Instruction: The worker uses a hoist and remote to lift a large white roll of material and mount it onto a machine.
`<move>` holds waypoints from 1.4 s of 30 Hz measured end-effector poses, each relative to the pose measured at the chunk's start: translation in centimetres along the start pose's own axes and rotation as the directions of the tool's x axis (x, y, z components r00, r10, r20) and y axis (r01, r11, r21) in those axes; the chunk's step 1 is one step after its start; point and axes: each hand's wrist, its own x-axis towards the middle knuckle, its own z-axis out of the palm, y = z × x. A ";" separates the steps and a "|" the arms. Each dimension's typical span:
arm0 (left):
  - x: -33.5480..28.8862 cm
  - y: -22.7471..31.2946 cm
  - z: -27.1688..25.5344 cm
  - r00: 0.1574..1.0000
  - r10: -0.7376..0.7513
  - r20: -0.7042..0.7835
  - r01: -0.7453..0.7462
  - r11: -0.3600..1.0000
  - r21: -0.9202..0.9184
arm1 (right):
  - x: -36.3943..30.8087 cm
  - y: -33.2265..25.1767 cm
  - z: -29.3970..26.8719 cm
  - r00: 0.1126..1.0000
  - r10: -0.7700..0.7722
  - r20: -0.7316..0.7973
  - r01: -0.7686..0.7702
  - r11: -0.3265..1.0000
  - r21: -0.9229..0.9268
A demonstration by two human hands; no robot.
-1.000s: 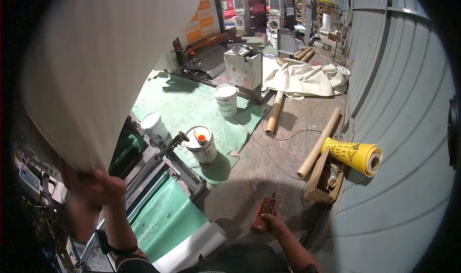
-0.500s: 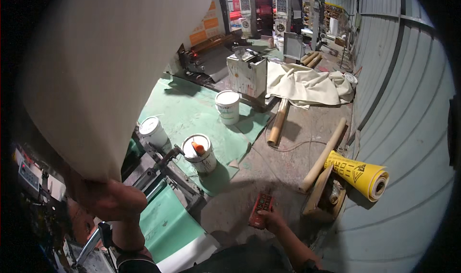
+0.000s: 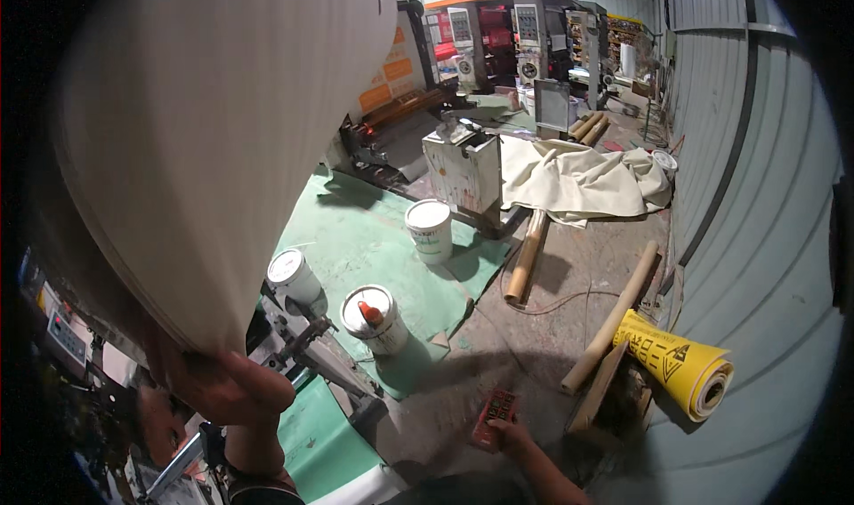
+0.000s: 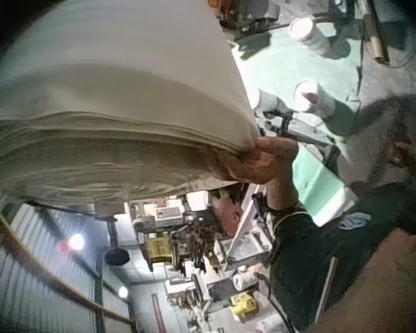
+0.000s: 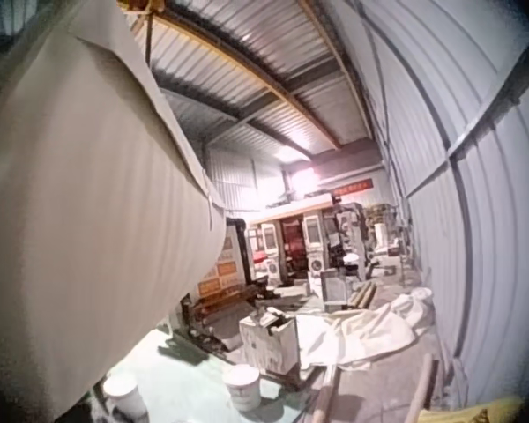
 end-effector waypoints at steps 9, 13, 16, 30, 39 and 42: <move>0.9 5.6 3.7 0.990 0.005 0.143 0.009 0.995 -0.096 | -0.1 -9.7 -0.5 0.998 -0.015 0.060 0.021 0.995 -0.102; 1.8 9.9 7.3 0.993 -0.029 0.114 0.040 0.995 -0.089 | 0.3 -12.0 -2.9 0.999 0.031 0.039 -0.027 0.993 -0.116; 2.5 12.4 9.3 0.990 -0.073 0.120 0.085 0.992 -0.096 | 2.3 -11.9 -5.9 0.997 0.034 -0.074 -0.042 0.994 -0.105; 5.8 21.7 19.8 0.961 0.240 0.139 -0.252 0.965 0.073 | 1.0 -19.0 -7.0 0.971 -0.079 -0.224 0.045 0.987 -0.154; 6.0 30.0 27.9 0.958 0.228 0.176 -0.223 0.974 -0.046 | 5.3 -21.1 -10.3 0.948 -0.124 -0.294 0.142 0.989 0.040; 6.1 32.5 31.2 0.964 0.217 0.153 -0.212 0.976 -0.048 | 7.1 -24.0 -9.1 0.975 -0.126 -0.183 0.142 0.987 0.078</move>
